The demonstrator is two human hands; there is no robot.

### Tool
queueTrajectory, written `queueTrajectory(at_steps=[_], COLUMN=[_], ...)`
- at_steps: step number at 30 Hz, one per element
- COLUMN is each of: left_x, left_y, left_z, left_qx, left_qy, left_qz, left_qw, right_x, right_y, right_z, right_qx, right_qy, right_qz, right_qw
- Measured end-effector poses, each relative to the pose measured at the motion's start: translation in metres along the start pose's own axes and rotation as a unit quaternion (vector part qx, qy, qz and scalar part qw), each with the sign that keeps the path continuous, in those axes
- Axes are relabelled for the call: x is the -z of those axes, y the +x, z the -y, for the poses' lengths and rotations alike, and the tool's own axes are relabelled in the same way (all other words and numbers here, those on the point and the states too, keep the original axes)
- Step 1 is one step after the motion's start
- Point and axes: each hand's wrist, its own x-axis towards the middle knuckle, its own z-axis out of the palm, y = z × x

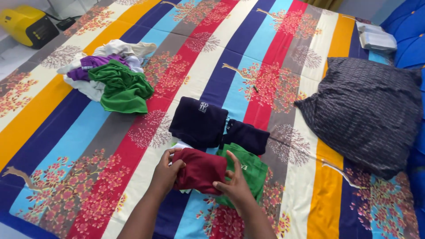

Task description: Folding various items of clothing on a bed.

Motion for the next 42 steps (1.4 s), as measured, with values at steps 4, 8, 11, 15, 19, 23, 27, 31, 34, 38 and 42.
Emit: queueTrajectory(at_steps=[4, 8, 11, 15, 19, 23, 27, 31, 34, 38, 42], left_x=[0.026, 0.039, 0.04, 0.019, -0.001, -0.002, 0.005, 0.016, 0.02, 0.021, 0.025], left_y=[0.022, 0.035, 0.037, 0.022, 0.004, 0.014, 0.031, 0.049, 0.06, 0.06, 0.058], left_z=[-0.008, -0.007, -0.001, 0.001, 0.005, 0.028, 0.039, 0.058, 0.063, 0.063, 0.06], left_qx=[-0.031, -0.095, -0.169, -0.311, -0.377, -0.401, -0.441, -0.458, -0.444, -0.401, -0.418], left_qy=[0.009, 0.124, 0.2, 0.352, 0.385, 0.474, 0.508, 0.527, 0.514, 0.49, 0.434], left_qz=[-0.005, -0.031, -0.061, -0.172, -0.082, -0.04, 0.001, 0.005, 0.057, 0.053, 0.051], left_qw=[0.999, 0.987, 0.963, 0.866, 0.838, 0.783, 0.74, 0.715, 0.732, 0.772, 0.796], right_x=[-0.019, -0.025, -0.041, -0.047, -0.07, -0.095, -0.124, -0.125, -0.117, -0.106, -0.095], right_y=[0.048, 0.091, 0.093, 0.086, 0.064, 0.061, 0.068, 0.085, 0.099, 0.107, 0.114], right_z=[-0.039, -0.085, -0.084, -0.092, -0.079, -0.071, -0.069, -0.084, -0.095, -0.109, -0.125], right_qx=[0.0, 0.022, 0.03, 0.059, 0.145, 0.342, 0.353, 0.349, 0.365, 0.345, 0.325], right_qy=[-0.055, -0.12, -0.185, -0.267, -0.369, -0.427, -0.47, -0.48, -0.492, -0.555, -0.626], right_qz=[-0.007, -0.039, -0.078, -0.135, -0.239, -0.239, -0.104, -0.084, -0.101, -0.177, -0.258], right_qw=[0.998, 0.992, 0.979, 0.952, 0.886, 0.802, 0.802, 0.801, 0.784, 0.736, 0.66])
